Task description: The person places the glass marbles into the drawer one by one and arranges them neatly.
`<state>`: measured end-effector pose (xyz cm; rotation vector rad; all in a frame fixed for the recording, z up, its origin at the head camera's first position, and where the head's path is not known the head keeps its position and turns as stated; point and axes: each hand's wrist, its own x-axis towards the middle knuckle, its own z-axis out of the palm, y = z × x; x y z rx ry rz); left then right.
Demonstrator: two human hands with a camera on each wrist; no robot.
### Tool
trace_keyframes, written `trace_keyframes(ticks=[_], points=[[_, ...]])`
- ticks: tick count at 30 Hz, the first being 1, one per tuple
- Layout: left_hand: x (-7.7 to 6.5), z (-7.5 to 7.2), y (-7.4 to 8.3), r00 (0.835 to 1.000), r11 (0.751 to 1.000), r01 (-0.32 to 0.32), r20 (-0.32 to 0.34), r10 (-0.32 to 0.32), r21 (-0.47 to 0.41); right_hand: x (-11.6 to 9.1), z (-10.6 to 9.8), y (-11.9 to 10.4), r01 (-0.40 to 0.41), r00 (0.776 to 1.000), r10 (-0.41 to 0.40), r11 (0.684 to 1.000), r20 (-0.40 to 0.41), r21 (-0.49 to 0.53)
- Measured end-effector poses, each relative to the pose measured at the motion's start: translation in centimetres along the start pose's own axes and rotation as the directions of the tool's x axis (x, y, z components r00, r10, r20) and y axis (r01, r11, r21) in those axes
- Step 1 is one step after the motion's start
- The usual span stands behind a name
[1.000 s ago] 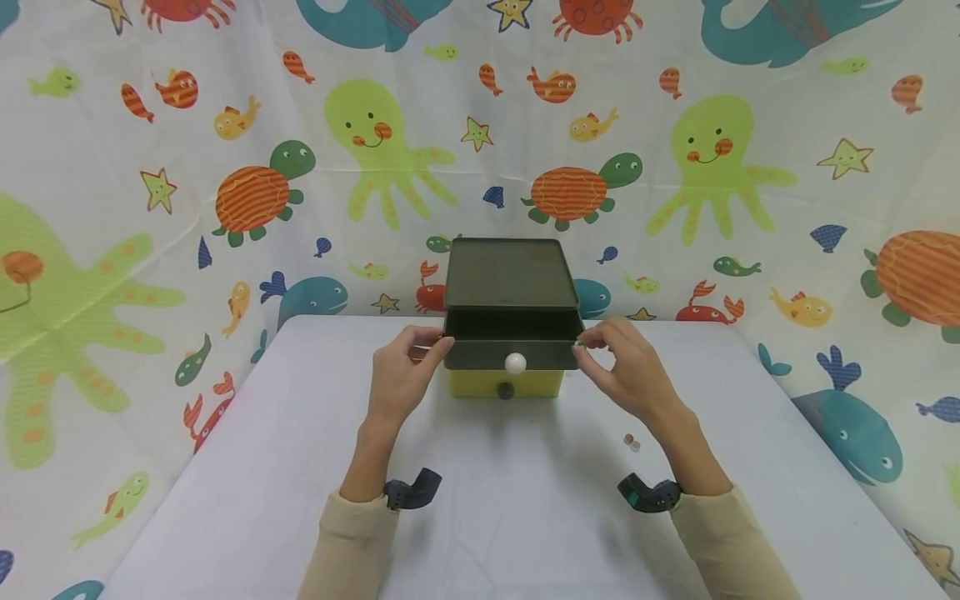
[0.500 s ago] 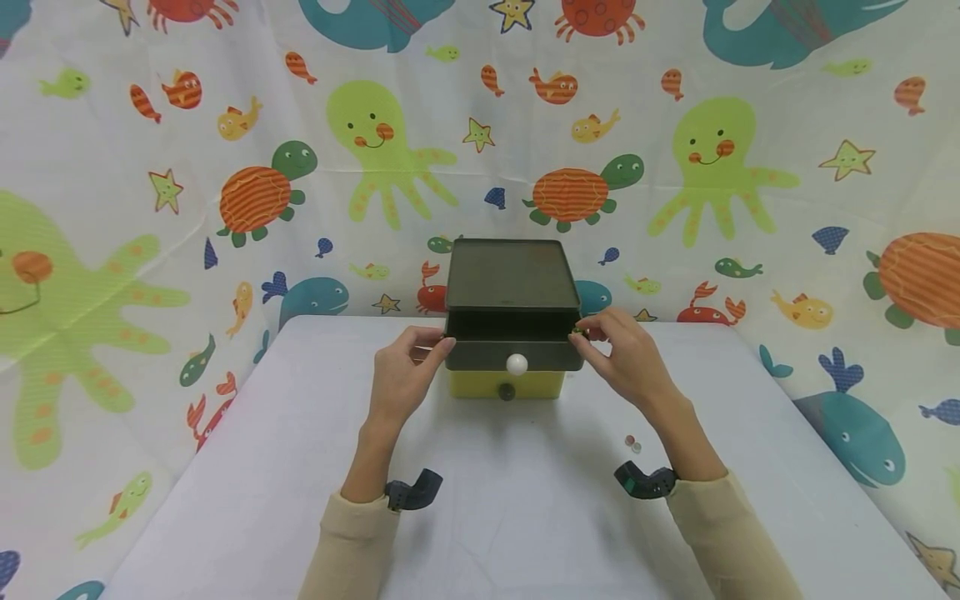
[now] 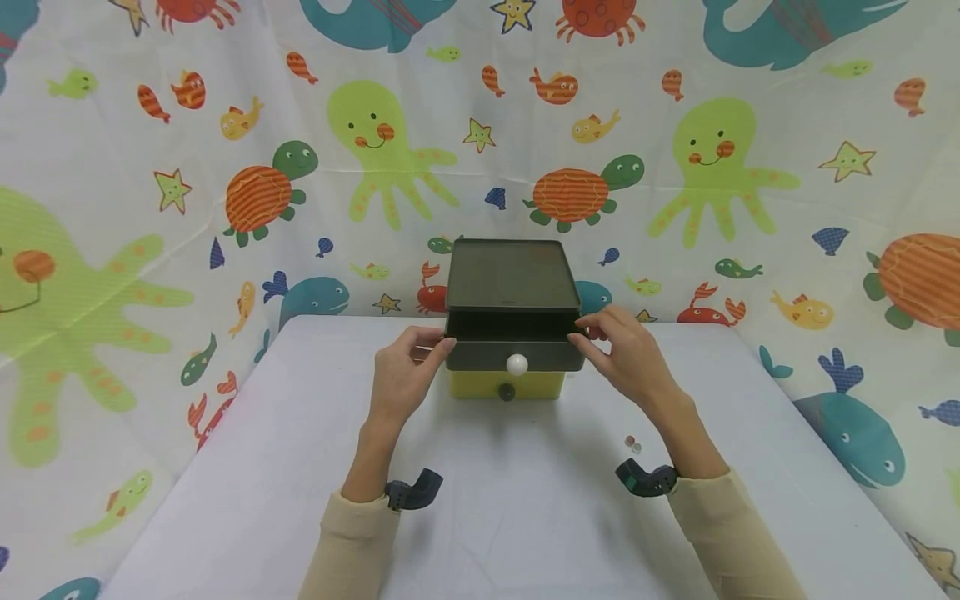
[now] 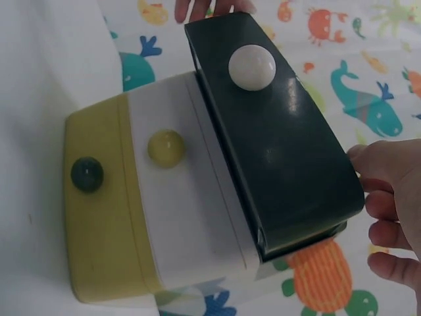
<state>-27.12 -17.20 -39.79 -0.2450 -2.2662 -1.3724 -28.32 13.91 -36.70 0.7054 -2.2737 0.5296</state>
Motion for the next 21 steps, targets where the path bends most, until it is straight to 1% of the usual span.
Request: trace_keyframes(ticks=[5, 12, 21], points=[[-0.04, -0.05, 0.13, 1.0, 1.0, -0.005, -0.003, 0.005, -0.005, -0.05, -0.08, 0.09, 0.008, 1.0, -0.008, 1.0, 0.0, 0.0], [-0.08, 0.04, 0.09, 1.0, 1.0, -0.004, -0.004, 0.004, -0.004, -0.25, -0.16, 0.15, -0.005, 1.0, 0.005, 1.0, 0.012, -0.001], [-0.16, 0.05, 0.22, 1.0, 1.0, -0.006, -0.004, 0.006, 0.001, -0.61, -0.76, 0.44, -0.003, 1.0, 0.004, 1.0, 0.01, -0.029]])
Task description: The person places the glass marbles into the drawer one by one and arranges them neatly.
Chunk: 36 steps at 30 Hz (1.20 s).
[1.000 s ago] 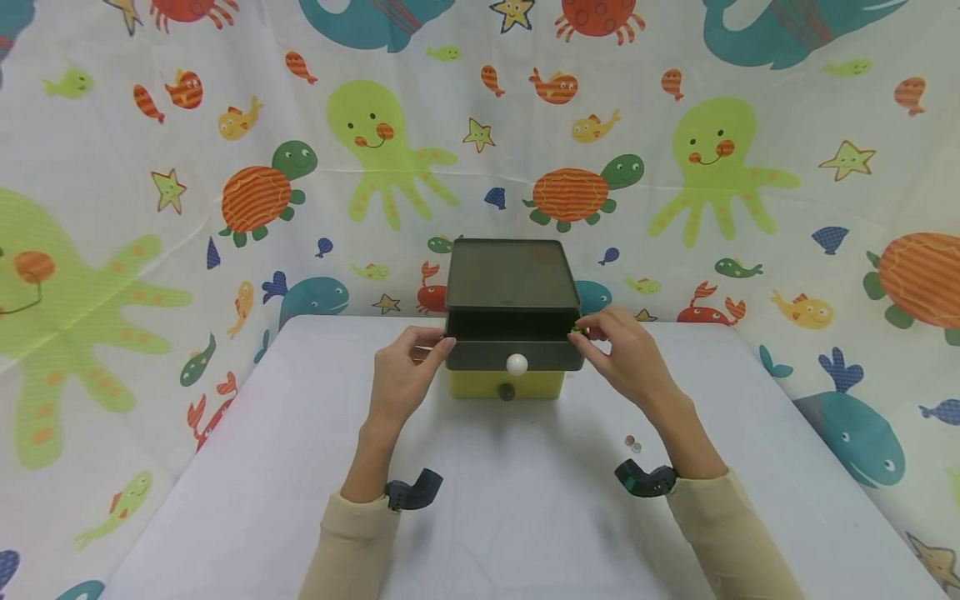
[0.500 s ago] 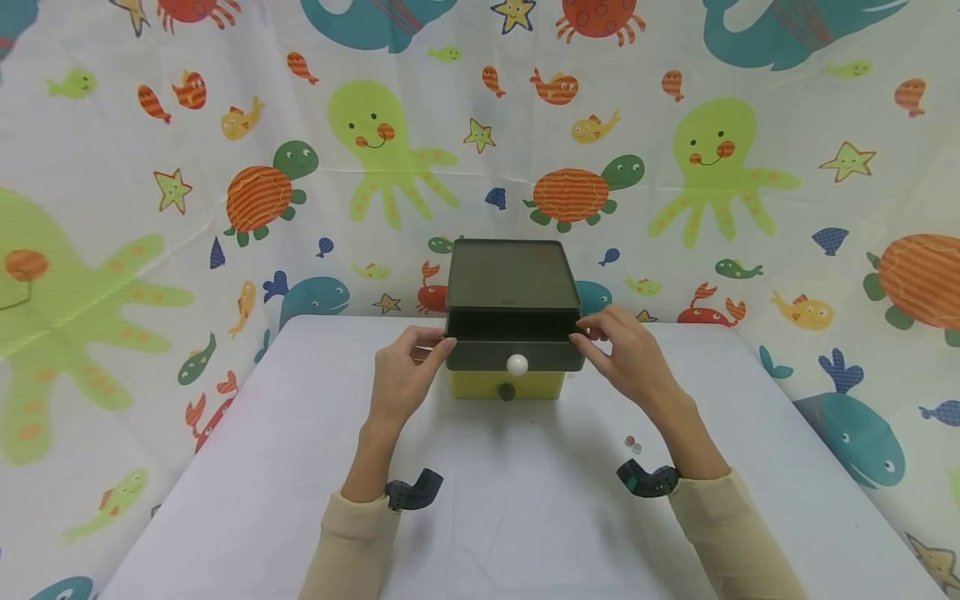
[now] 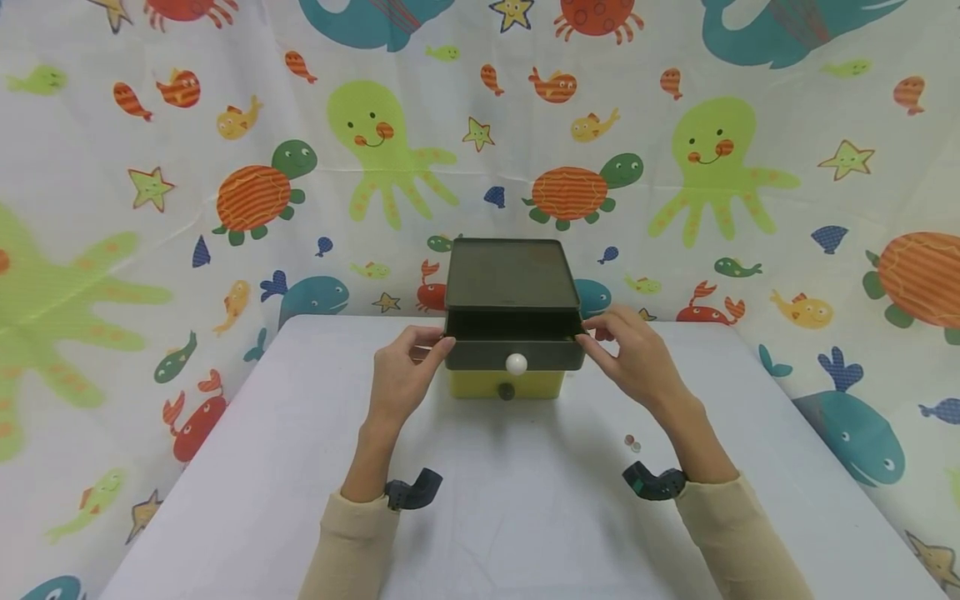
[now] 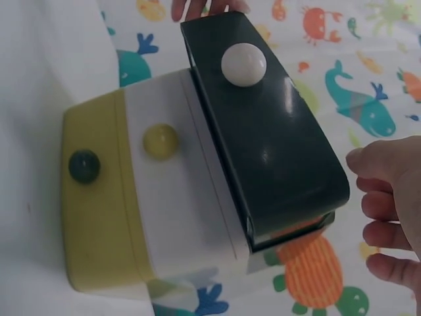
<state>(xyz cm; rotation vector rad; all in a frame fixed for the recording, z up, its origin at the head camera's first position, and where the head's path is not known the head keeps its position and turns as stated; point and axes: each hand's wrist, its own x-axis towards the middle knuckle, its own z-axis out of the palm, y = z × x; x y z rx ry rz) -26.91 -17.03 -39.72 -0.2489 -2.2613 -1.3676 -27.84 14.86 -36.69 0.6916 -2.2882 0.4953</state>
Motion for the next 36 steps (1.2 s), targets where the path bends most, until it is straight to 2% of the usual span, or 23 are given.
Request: trace_keyframes(ticks=[15, 25, 36], points=[[0.0, 0.1, -0.3, 1.0, 1.0, -0.003, -0.002, 0.003, -0.006, -1.5, -0.8, 0.7, -0.019, 1.0, 0.019, 1.0, -0.022, -0.014], [0.0, 0.0, -0.2, 1.0, 1.0, -0.005, -0.001, 0.005, 0.0, -2.5, -1.2, 1.0, -0.064, 0.998, 0.064, 0.998, 0.001, -0.021], [0.0, 0.1, -0.4, 1.0, 1.0, -0.012, -0.009, 0.012, 0.001, -3.7, -1.3, 1.4, -0.068, 0.998, 0.068, 0.997, 0.011, -0.03]])
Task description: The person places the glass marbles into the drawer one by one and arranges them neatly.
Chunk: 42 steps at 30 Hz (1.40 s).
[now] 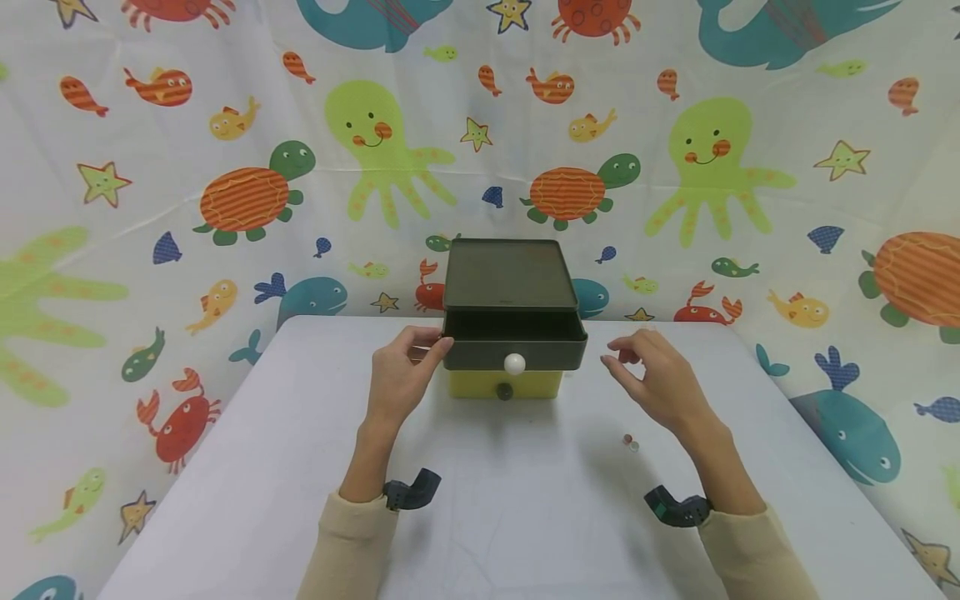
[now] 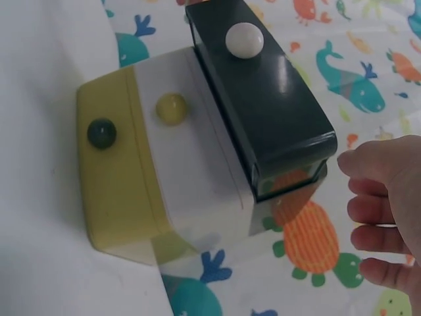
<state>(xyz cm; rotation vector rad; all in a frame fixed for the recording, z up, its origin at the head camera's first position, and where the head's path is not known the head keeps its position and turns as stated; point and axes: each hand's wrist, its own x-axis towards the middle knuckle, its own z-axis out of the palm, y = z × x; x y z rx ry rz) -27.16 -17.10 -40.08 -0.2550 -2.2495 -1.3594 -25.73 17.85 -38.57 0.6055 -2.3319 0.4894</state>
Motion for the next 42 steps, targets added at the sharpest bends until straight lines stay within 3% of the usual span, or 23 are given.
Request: trace_keyframes(ticks=[23, 42], points=[[-0.1, -0.2, 0.4, 1.0, 1.0, 0.018, 0.013, -0.018, -0.01, -1.8, 0.6, 0.7, -0.072, 0.995, 0.072, 0.997, 0.068, 0.005], [-0.1, -0.2, 0.5, 1.0, 1.0, 0.01, 0.009, -0.01, -0.021, -3.4, 0.8, 1.2, -0.15, 0.974, 0.146, 0.989, 0.171, 0.01]])
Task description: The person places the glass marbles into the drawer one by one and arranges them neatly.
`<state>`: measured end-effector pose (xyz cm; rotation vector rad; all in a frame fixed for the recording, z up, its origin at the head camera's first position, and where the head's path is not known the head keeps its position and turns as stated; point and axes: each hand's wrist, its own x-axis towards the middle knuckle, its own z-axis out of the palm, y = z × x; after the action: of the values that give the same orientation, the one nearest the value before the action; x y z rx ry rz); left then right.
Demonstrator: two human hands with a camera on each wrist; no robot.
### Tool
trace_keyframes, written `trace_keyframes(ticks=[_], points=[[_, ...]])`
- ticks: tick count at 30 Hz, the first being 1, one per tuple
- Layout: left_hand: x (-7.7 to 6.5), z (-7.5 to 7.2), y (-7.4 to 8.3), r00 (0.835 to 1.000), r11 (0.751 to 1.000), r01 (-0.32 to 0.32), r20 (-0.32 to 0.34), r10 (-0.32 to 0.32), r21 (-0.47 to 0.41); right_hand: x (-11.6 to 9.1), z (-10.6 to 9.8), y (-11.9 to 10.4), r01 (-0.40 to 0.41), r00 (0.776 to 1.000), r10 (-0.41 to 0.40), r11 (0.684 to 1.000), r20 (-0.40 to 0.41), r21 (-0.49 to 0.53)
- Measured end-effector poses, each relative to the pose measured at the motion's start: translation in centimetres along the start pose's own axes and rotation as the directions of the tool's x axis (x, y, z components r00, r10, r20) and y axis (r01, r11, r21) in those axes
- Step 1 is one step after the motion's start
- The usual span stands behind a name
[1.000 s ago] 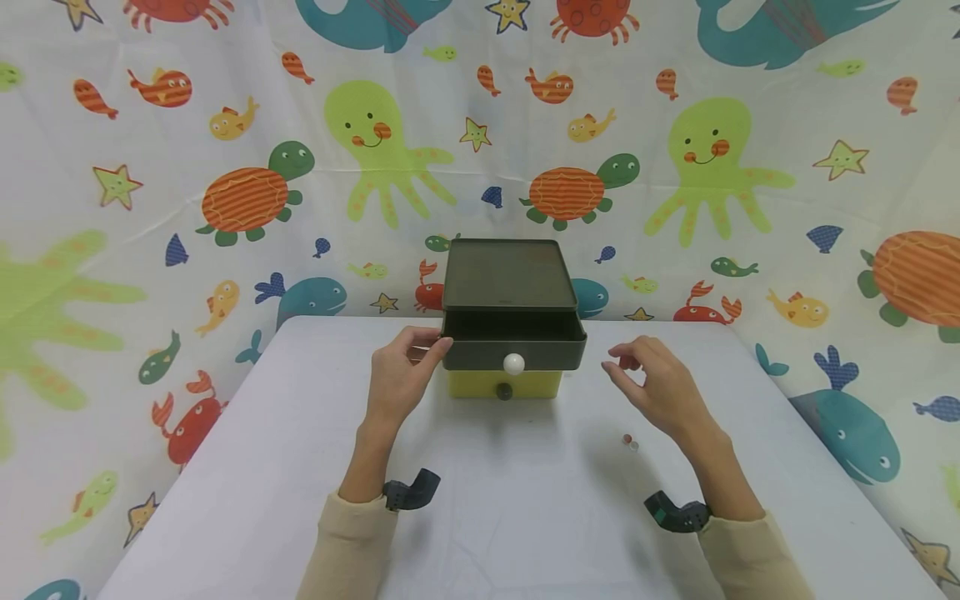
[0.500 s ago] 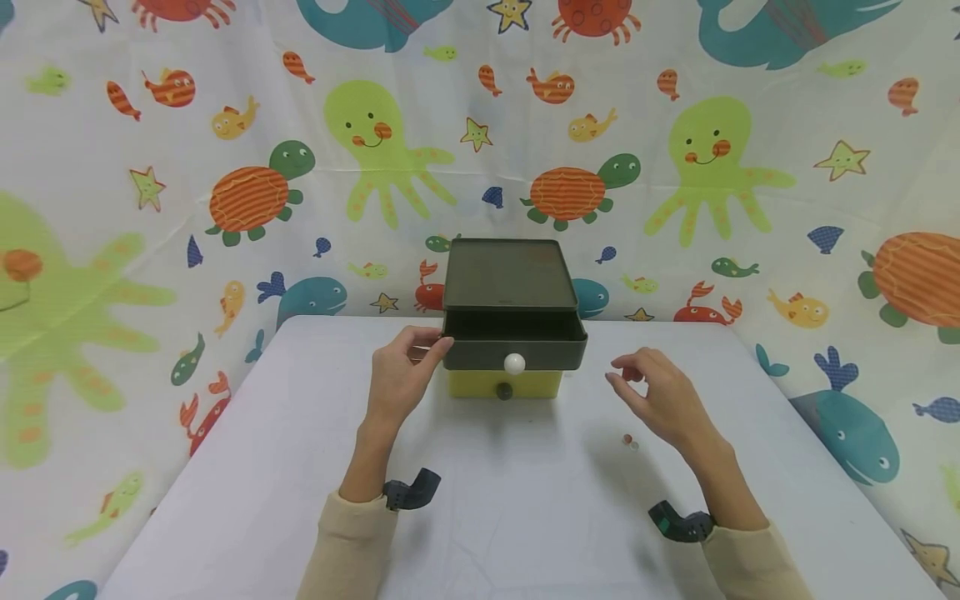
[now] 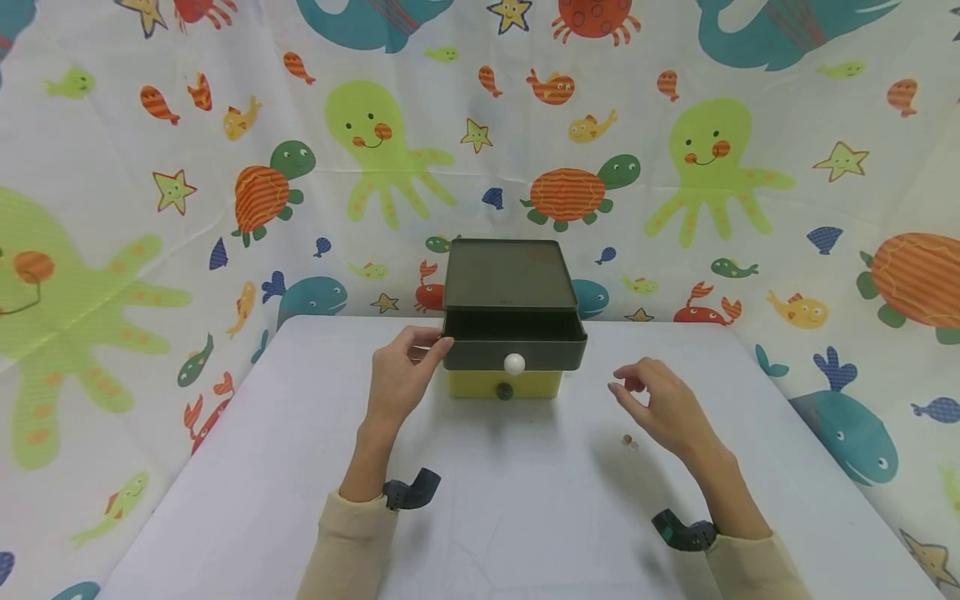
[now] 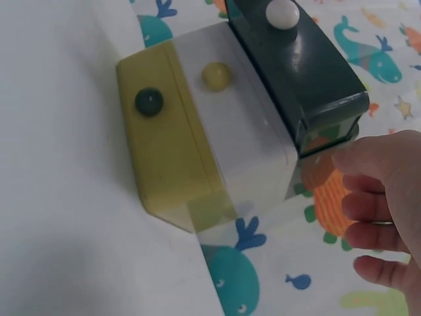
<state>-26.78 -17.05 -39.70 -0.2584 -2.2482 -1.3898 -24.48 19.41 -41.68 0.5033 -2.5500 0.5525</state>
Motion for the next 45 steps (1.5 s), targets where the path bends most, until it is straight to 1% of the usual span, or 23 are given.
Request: trace_keyframes(ticks=[12, 22, 34, 40, 45], points=[[0.0, 0.0, -0.1, 1.0, 1.0, 0.0, -0.003, 0.0, 0.004, -0.6, 0.4, 0.4, -0.017, 0.999, 0.016, 1.0, 0.039, 0.005], [0.0, 0.0, -0.1, 1.0, 1.0, 0.008, -0.002, -0.008, 0.009, -0.9, 0.6, 0.6, -0.006, 0.999, 0.006, 1.0, 0.041, -0.004], [0.1, 0.1, 0.0, 1.0, 1.0, 0.013, -0.001, -0.013, 0.012, -1.6, 1.1, 1.3, -0.04, 0.997, 0.04, 0.999, 0.068, -0.006], [0.0, 0.1, 0.0, 1.0, 1.0, 0.012, 0.0, -0.012, 0.014, -1.9, 1.2, 1.7, -0.044, 0.996, 0.044, 0.999, 0.076, 0.005], [0.0, 0.1, 0.0, 1.0, 1.0, 0.013, 0.0, -0.013, 0.015, -2.1, 1.3, 2.0, -0.079, 0.991, 0.078, 0.997, 0.108, 0.005]])
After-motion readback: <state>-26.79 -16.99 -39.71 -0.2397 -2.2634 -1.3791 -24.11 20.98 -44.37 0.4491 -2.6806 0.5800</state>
